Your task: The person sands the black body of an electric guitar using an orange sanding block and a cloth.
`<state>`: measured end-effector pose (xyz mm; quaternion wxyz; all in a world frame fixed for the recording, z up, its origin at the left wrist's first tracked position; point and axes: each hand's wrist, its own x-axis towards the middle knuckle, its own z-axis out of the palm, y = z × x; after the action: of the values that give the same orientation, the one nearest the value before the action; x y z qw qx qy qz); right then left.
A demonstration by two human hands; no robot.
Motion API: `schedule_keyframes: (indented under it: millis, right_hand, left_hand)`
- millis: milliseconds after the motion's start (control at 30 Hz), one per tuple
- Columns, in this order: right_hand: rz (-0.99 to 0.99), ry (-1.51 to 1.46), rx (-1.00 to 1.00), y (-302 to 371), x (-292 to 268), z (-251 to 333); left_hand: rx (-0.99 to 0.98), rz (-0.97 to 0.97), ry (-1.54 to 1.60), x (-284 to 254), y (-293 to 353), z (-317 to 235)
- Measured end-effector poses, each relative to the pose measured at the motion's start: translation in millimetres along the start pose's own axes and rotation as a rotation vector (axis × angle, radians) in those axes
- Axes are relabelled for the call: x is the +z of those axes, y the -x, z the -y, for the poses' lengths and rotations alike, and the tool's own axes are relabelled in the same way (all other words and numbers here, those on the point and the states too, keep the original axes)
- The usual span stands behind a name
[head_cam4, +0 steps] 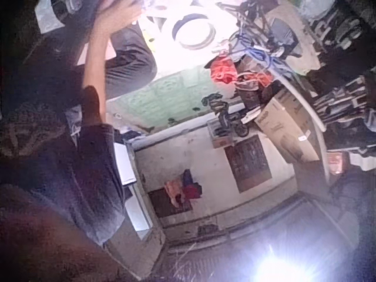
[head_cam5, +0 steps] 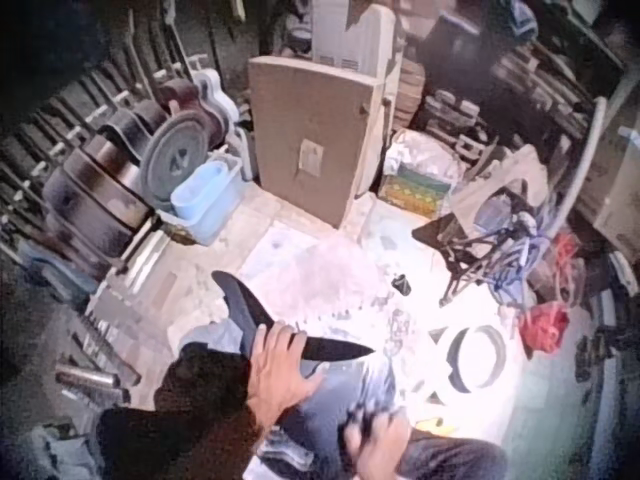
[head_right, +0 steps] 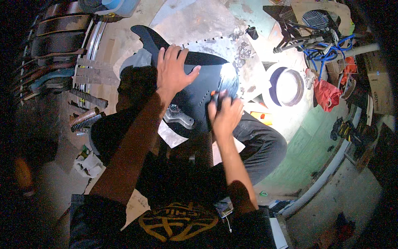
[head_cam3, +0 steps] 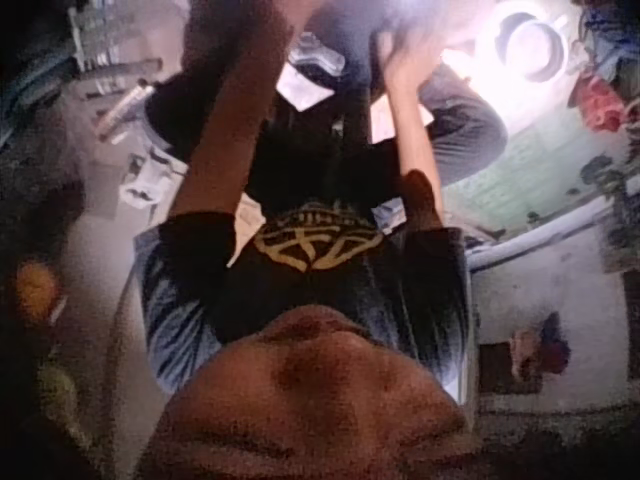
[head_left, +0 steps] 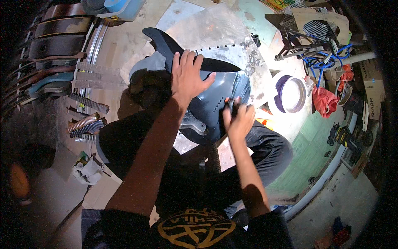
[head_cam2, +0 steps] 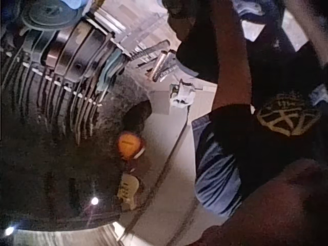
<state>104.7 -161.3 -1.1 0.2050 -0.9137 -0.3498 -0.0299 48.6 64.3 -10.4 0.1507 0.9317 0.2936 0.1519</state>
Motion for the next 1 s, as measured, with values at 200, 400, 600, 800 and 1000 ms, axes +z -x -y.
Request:
schedule_keyframes:
  millis: [200,400,600,800,1000]
  right_hand:
    - [-0.054,0.071,0.045,-95.1,14.1,-4.1]
    - [0.005,0.022,-0.033,-27.8,-4.7,-1.7]
    - [-0.092,0.06,0.064,-122.7,15.1,1.0]
    - [0.045,-0.045,-0.011,-40.7,1.0,10.0]
    - [-0.064,0.055,0.03,-90.6,14.7,-4.1]
  left_hand:
    - [-0.004,0.05,0.005,4.1,3.1,-4.4]
    - [0.0,0.056,-0.017,-4.0,-1.9,-0.9]
    - [0.003,0.074,0.001,0.4,-4.0,-3.4]
    - [-0.005,0.031,-0.009,-1.4,-2.3,0.4]
    - [-0.006,0.092,0.004,-0.9,-4.1,-4.1]
